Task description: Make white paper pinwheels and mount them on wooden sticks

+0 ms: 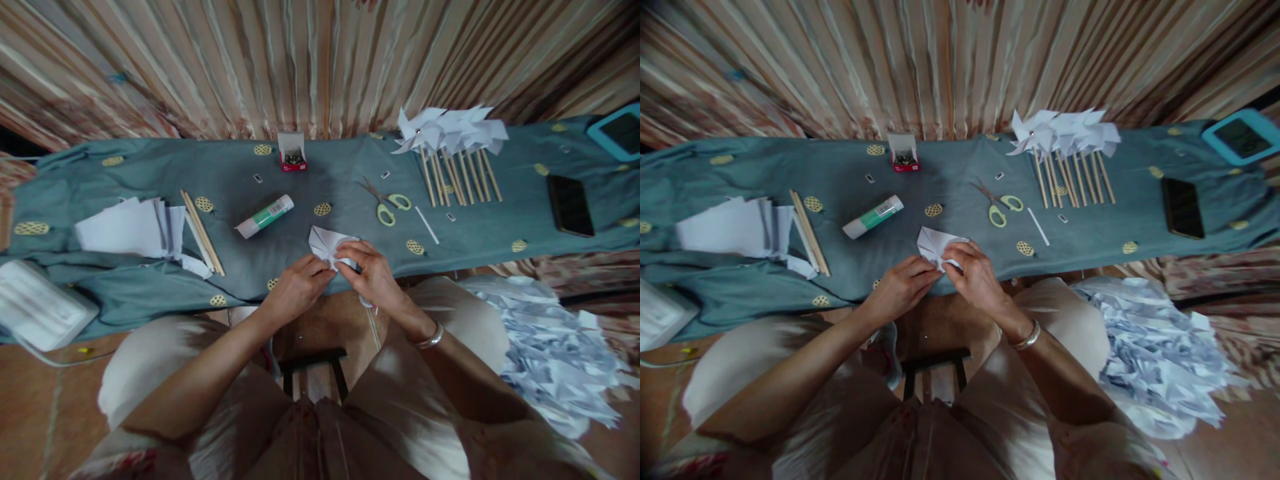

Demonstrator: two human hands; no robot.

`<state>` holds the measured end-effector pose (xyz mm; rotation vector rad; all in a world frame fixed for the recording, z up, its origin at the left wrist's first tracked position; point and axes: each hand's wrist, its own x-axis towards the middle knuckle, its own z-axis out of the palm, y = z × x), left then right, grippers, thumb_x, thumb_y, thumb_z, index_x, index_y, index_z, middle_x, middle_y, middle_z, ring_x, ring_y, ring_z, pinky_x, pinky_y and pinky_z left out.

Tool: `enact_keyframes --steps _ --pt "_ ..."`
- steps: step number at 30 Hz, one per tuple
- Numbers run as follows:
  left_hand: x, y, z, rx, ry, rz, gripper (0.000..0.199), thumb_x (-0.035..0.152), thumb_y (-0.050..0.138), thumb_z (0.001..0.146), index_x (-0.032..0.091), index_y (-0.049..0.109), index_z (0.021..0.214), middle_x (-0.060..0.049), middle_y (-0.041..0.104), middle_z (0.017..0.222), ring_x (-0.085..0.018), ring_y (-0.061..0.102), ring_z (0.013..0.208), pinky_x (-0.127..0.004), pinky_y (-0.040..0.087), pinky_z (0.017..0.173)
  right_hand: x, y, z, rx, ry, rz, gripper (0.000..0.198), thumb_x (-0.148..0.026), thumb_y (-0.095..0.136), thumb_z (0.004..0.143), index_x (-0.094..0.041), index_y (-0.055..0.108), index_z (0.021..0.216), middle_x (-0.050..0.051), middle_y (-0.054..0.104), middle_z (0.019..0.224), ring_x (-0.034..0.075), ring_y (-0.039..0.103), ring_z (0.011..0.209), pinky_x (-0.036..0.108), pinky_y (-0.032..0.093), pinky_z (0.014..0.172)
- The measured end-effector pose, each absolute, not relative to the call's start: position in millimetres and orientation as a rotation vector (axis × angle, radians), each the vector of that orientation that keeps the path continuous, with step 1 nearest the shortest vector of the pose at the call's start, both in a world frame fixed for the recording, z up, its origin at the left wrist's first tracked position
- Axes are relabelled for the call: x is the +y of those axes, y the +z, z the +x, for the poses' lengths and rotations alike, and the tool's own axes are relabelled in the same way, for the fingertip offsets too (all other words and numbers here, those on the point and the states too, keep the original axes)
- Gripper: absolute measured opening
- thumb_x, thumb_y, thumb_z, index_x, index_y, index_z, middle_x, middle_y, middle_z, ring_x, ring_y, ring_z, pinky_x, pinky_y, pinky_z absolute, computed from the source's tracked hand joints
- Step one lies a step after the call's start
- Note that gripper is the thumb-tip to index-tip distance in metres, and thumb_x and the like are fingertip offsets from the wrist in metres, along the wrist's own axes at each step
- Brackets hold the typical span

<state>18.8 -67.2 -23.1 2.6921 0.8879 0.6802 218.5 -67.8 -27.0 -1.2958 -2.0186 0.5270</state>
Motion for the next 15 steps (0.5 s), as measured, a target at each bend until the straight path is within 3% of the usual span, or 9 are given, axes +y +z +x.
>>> enact_keyframes --steps 15 --pt "-65.5 -21.0 18.2 0.876 0.623 2.653 0.019 0.016 0.049 0.097 0.015 0.068 0.101 -0.007 0.067 0.095 -0.019 0.061 0.093 -0.031 0.055 0.083 -71.3 -25.7 218.0 -2.137 0.487 -1.32 0.027 -0.022 0.051 0.095 -0.022 0.073 0.11 0.01 0.068 0.119 0.026 0.061 0.112 0.049 0.048 0.103"
